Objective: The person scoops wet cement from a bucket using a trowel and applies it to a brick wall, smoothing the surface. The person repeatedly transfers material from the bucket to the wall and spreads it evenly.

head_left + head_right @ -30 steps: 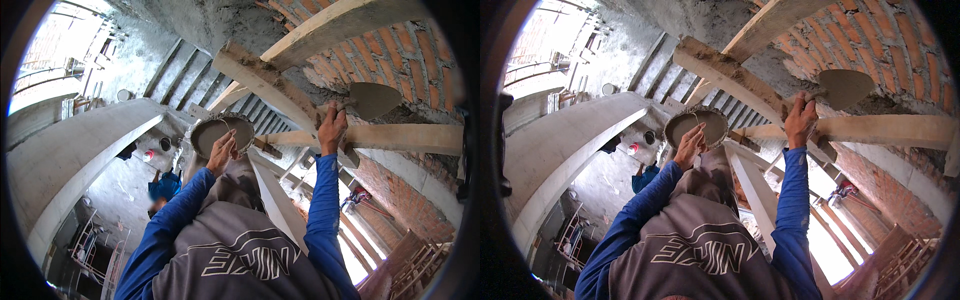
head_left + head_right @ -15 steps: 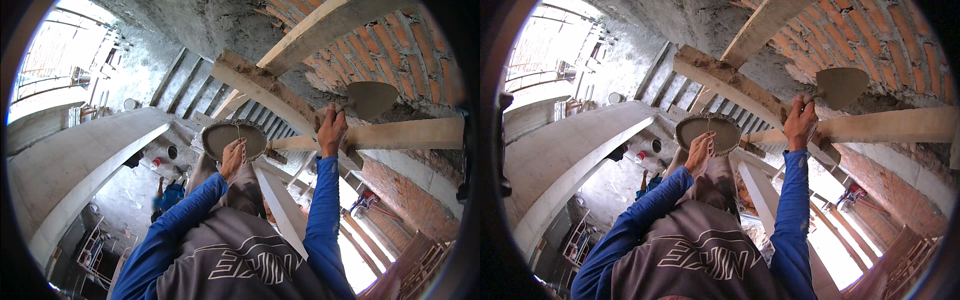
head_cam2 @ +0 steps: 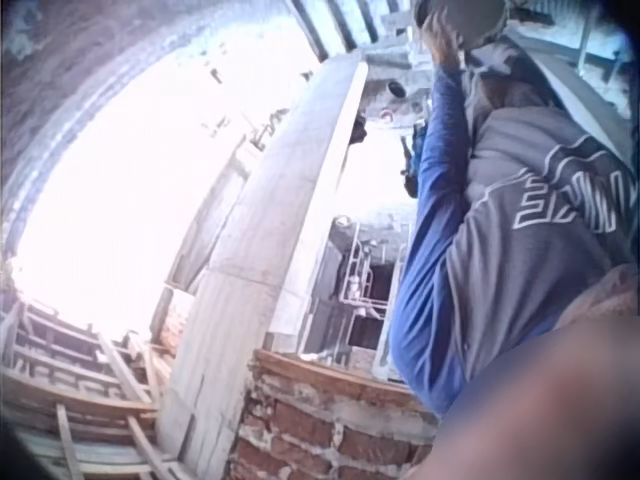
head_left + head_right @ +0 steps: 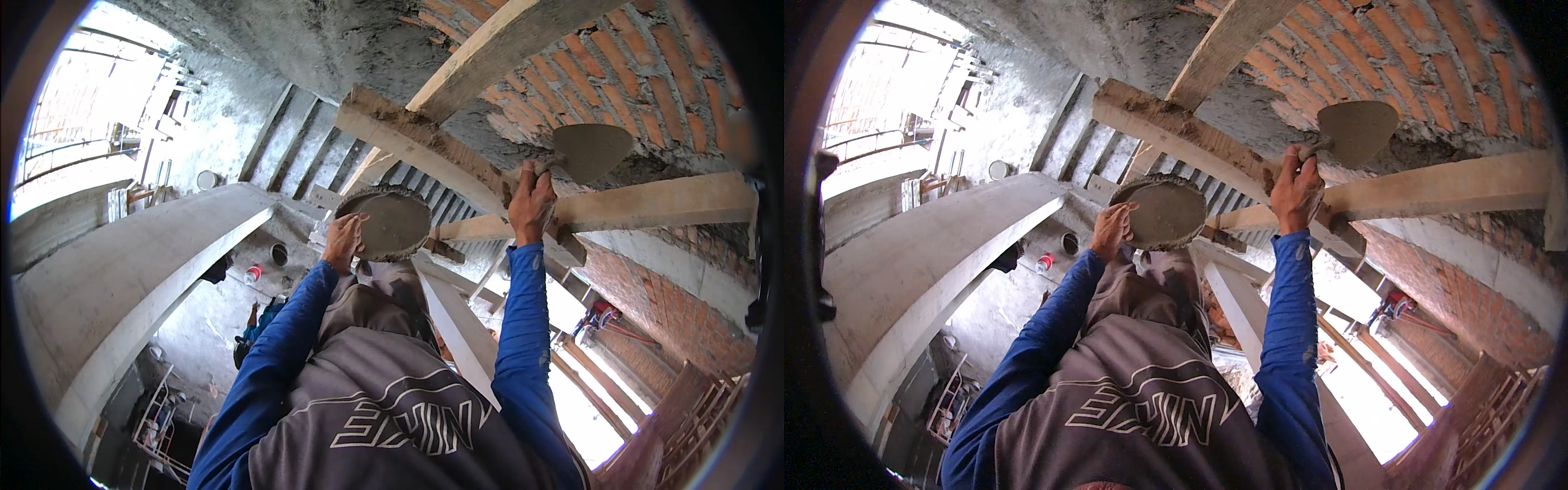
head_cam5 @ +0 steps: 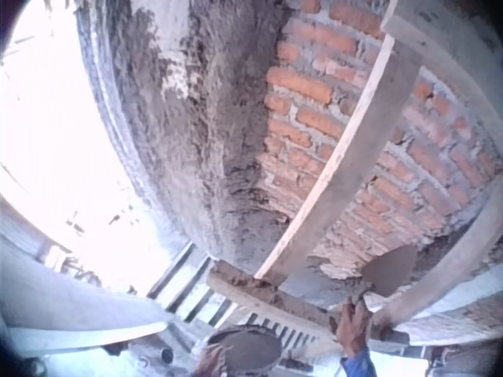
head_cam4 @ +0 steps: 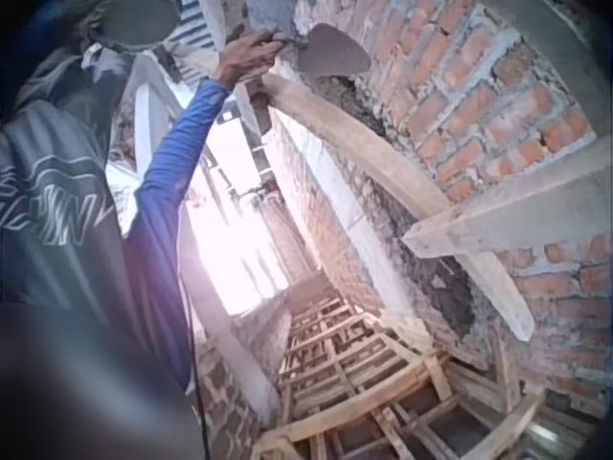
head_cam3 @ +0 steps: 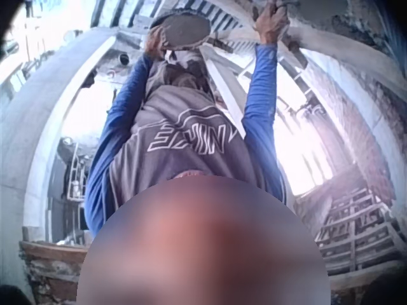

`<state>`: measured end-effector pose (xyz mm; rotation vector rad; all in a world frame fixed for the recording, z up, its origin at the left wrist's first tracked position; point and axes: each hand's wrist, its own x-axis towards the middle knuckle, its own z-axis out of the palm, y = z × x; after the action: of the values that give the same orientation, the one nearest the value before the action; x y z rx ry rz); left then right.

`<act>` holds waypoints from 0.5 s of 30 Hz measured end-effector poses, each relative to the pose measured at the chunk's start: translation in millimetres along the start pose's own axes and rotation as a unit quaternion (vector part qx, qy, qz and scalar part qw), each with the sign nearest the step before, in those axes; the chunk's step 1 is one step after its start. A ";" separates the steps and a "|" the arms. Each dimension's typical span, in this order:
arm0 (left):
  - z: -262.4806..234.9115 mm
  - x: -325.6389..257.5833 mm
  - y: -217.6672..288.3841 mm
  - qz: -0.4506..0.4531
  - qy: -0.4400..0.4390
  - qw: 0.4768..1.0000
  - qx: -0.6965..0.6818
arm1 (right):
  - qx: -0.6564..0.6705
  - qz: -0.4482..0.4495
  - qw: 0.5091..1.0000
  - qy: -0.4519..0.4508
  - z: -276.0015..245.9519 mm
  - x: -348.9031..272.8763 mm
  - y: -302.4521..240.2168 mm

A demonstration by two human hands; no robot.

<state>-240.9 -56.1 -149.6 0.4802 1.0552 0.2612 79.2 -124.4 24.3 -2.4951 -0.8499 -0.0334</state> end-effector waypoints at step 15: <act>10.2 -19.0 -31.4 0.000 0.068 0.990 -0.123 | 0.006 0.016 1.000 -0.016 5.0 0.6 11.6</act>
<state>-241.6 -94.1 -146.5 0.2434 1.1381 0.4239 85.7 -129.7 14.9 -2.5030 -0.8199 0.0232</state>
